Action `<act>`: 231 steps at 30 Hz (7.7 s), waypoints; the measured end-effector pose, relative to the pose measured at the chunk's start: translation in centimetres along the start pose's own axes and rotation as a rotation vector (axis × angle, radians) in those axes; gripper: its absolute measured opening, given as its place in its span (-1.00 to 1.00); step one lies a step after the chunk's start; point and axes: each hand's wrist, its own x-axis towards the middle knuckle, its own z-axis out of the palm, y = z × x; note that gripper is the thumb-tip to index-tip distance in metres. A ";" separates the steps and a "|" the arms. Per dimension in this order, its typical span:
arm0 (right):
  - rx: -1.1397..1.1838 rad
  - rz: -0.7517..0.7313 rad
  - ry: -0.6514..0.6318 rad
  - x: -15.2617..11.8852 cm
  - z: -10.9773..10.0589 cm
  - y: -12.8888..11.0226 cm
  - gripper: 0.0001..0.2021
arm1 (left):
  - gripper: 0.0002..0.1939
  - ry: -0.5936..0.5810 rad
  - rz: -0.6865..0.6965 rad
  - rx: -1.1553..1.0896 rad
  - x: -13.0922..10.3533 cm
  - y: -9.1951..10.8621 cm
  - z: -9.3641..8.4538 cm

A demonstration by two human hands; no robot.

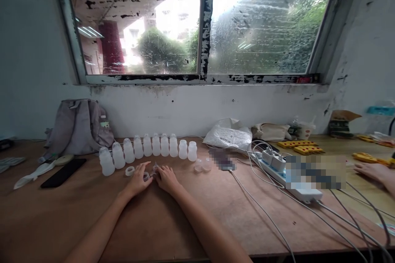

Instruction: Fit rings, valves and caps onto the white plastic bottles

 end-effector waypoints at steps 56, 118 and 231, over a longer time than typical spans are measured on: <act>0.071 0.188 0.069 -1.4 -0.5 2.1 -0.73 | -0.70 -0.083 0.063 -0.209 1.5 2.7 1.9; 0.353 0.202 0.310 -0.4 -0.4 2.9 -0.85 | -0.72 -0.079 -0.154 -0.603 0.7 5.4 1.8; -0.051 -0.011 0.126 -2.4 -4.3 1.5 -0.46 | -0.67 0.091 -0.591 -1.096 1.4 3.9 0.5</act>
